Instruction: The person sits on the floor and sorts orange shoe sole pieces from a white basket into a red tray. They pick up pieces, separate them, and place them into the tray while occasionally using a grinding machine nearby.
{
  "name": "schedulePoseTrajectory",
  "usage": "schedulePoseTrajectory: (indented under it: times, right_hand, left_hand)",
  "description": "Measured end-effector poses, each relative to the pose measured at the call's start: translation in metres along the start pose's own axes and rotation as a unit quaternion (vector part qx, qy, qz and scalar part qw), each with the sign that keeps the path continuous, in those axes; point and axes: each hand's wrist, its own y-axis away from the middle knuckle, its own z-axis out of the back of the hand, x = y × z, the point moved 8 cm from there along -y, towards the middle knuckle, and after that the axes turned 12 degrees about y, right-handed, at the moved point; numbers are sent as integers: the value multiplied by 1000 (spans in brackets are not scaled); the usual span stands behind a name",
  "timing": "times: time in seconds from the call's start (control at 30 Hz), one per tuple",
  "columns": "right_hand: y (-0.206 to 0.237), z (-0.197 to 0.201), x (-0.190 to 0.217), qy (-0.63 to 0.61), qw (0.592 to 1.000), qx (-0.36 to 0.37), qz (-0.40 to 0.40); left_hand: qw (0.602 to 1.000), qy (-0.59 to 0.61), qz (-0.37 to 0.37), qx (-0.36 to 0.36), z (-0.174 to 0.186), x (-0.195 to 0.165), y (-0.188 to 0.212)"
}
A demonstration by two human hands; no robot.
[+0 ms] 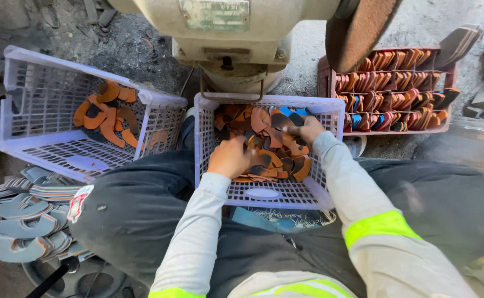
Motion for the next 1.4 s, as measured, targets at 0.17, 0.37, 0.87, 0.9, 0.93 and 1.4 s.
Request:
schedulePoseTrajectory:
  times: [0.17, 0.37, 0.87, 0.9, 0.93, 1.4]
  right_hand:
    - [66, -4, 47, 117, 985, 70, 105]
    - [117, 30, 34, 15, 975, -63, 214]
    - [153, 2, 51, -349, 910, 36, 222]
    - [155, 3, 55, -331, 916, 46, 221]
    - [157, 3, 60, -313, 922, 58, 220]
    - [149, -14, 64, -96, 963, 94, 232]
  left_hand:
    - [976, 197, -75, -52, 9, -19, 5]
    - [934, 347, -85, 29, 7, -42, 24]
    - [872, 114, -435, -193, 8, -129, 94]
    - [851, 153, -455, -210, 14, -127, 94]
    - [882, 263, -360, -150, 13, -113, 73]
    - [800, 591, -90, 45, -4, -55, 15]
